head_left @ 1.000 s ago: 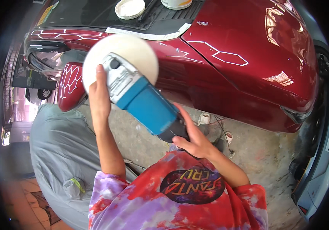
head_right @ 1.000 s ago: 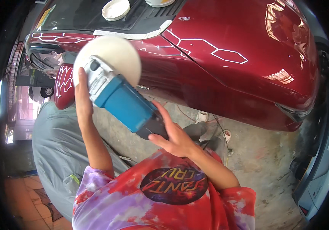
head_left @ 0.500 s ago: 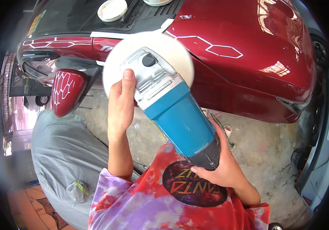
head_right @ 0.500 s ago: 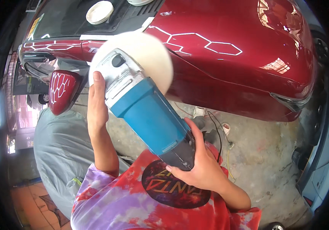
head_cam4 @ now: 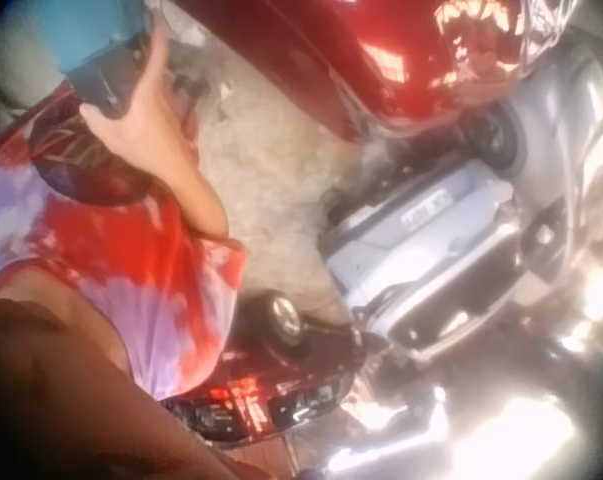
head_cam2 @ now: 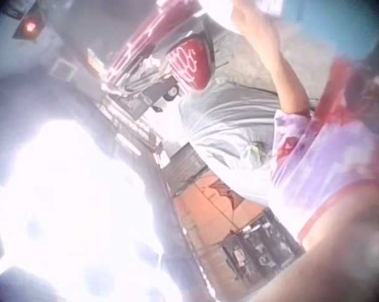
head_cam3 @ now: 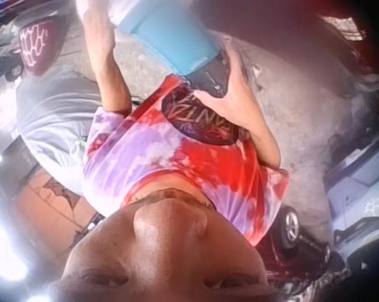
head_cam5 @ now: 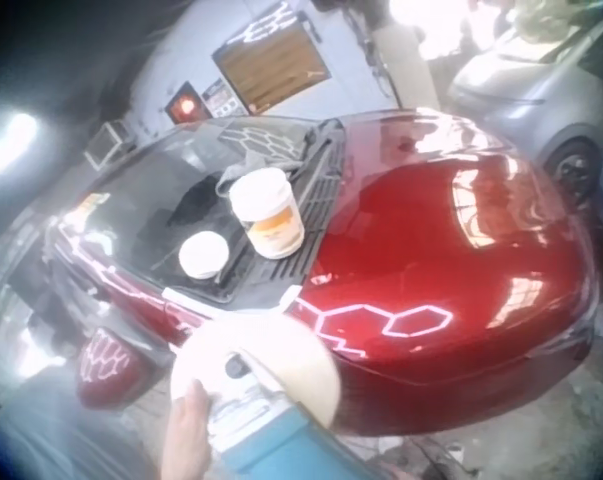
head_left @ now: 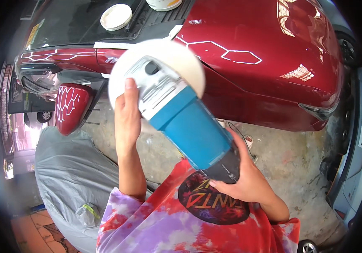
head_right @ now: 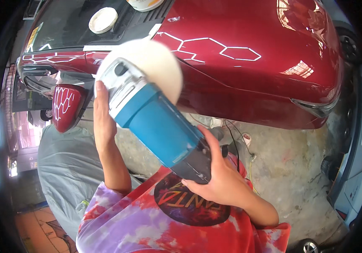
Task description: The person polishes the hood of a red car using a power buffer, moving the buffer across the surface in overlapping passes and then wiping the polished area by hand.
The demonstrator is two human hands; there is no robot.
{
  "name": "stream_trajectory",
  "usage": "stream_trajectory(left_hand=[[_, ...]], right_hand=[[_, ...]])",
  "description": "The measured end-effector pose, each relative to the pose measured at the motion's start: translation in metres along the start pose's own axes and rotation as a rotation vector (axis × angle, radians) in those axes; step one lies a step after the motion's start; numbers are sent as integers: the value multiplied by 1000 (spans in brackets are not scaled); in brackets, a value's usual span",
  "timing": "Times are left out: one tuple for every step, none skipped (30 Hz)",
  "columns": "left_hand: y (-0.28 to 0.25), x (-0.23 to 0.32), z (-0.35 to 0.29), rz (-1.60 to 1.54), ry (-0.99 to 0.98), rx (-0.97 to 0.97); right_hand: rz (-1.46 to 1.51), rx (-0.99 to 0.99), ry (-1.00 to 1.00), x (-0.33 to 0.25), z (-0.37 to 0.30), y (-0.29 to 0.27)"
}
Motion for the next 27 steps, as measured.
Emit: stream_trajectory(left_hand=[[6,5,-1,51,-53,-26],[7,6,0,50,-50,-30],[5,7,1,27,-31,-11],[0,7,3,8,-15,7],[-9,4,3,-9,-15,24],[-17,1,5,-25,-15,43],[-23,0,5,-39,-17,55],[-31,-1,3,-75,-14,82],[-37,-4,3,-51,-24,124],[-36,-5,5,-52,-22,128],[-35,-7,4,-43,-15,110],[-33,-9,3,-34,-7,91],[-27,-6,3,-23,5,68],[-20,-2,4,-4,23,46],[-7,0,5,-27,-1,18],[2,3,7,-50,-27,-8],[3,3,8,-27,-45,-6],[3,3,9,-4,-66,-2],[-2,2,10,-38,-56,0],[-6,1,10,-71,-47,0],[-14,-1,10,-112,-17,58],[-24,-13,10,-114,-30,57],[-31,-17,8,-134,-23,93],[-35,-20,7,-154,-16,127],[-36,-26,5,-204,-33,118],[-37,-33,1,-204,-37,122],[-36,-41,-4,-222,-49,122]], right_hand=[[40,-2,24,1,-2,-2],[39,4,24,-1,-2,-4],[57,-21,37,-3,-1,-3],[75,-49,50,-4,1,-1],[75,-43,51,-5,4,0],[61,-87,48,-4,9,6],[47,-130,46,-3,12,12],[46,-136,42,-4,15,13],[31,-152,35,-5,17,15],[16,-168,28,-6,19,15],[-11,-152,19,-5,17,14],[-11,-160,19,-6,14,12],[16,-148,67,-7,11,6],[-3,-116,67,-10,9,1],[-22,-76,69,-12,6,-5],[-28,-82,76,-9,4,-5],[-31,-38,29,-9,4,-8],[-33,5,-17,-11,5,-12],[-37,0,-15,-12,7,-11],[-41,-47,1,-12,10,-6],[-42,-71,6,-11,15,-2],[-43,-95,13,-11,18,3],[-27,-123,25,-8,22,8],[-10,-150,38,-6,25,11],[-6,-178,96,-3,26,12],[-7,-184,97,-3,25,12],[-53,-170,60,-5,23,8]])
Point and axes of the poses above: each hand's wrist, its own z-axis towards the middle knuckle, its own y-axis out of the palm, x = y × z, the point moved 7 cm from there along z, towards the middle knuckle, and after that the axes turned 8 degrees about x, right-handed, at the moved point
